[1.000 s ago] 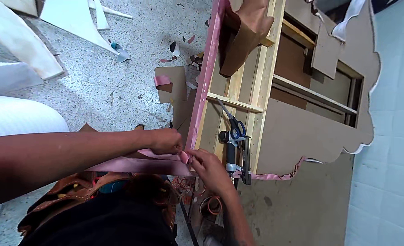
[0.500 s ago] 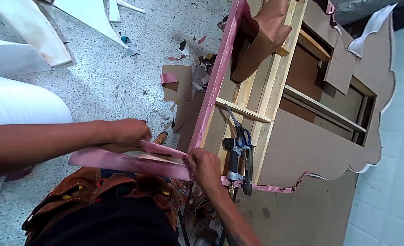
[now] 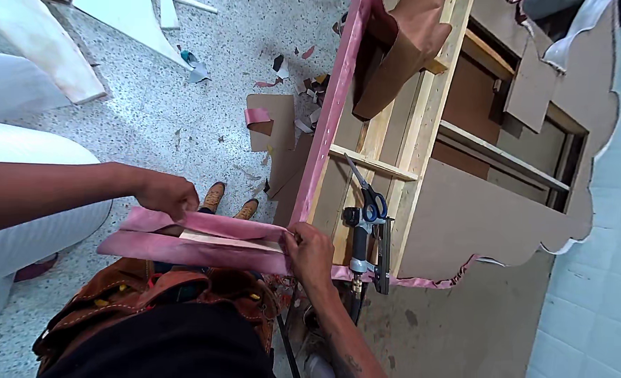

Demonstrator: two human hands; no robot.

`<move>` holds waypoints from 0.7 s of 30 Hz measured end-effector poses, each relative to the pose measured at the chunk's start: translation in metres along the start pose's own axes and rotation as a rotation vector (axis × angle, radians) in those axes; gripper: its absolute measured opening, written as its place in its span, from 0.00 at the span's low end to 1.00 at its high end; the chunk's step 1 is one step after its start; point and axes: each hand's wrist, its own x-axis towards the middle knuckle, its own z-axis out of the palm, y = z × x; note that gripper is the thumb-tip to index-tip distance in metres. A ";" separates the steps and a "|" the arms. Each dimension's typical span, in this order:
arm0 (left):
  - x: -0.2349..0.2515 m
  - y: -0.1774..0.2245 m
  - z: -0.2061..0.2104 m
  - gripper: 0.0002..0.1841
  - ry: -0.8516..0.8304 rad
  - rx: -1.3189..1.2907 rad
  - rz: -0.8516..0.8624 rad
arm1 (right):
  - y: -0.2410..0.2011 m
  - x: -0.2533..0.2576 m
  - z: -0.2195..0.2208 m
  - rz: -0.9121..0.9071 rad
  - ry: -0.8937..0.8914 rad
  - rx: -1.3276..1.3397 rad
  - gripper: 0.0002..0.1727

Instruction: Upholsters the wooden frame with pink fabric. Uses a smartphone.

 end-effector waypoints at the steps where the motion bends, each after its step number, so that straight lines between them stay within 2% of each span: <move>1: -0.001 -0.012 0.003 0.07 -0.036 0.061 -0.024 | 0.000 0.000 0.002 0.004 0.007 0.002 0.06; 4: -0.032 -0.036 -0.001 0.05 -0.099 0.164 -0.123 | 0.003 -0.004 0.009 -0.025 0.060 0.058 0.04; 5: -0.047 -0.032 -0.011 0.04 -0.126 0.202 -0.178 | 0.005 -0.008 0.011 -0.038 0.086 0.089 0.05; 7: -0.073 0.001 -0.040 0.04 -0.133 0.241 -0.297 | 0.009 -0.018 0.014 -0.054 0.134 0.144 0.06; 9: -0.079 0.032 -0.056 0.09 0.097 0.266 -0.234 | 0.011 -0.031 0.018 -0.074 0.167 0.204 0.06; 11: -0.050 0.072 -0.046 0.10 0.401 0.209 -0.042 | 0.011 -0.039 0.020 -0.074 0.185 0.269 0.05; 12: -0.026 0.099 -0.033 0.13 0.475 0.155 0.049 | 0.011 -0.041 0.023 -0.070 0.195 0.301 0.05; 14: 0.029 0.145 0.011 0.19 0.498 0.126 0.180 | 0.011 -0.045 0.026 -0.062 0.206 0.341 0.04; 15: 0.051 0.160 0.037 0.18 0.501 0.116 0.215 | 0.012 -0.050 0.027 -0.053 0.201 0.357 0.03; 17: 0.073 0.168 0.070 0.13 0.542 0.070 0.243 | 0.015 -0.056 0.026 -0.046 0.160 0.399 0.03; 21: 0.082 0.159 0.072 0.10 0.565 0.057 0.307 | 0.019 -0.060 0.001 -0.012 0.003 0.343 0.12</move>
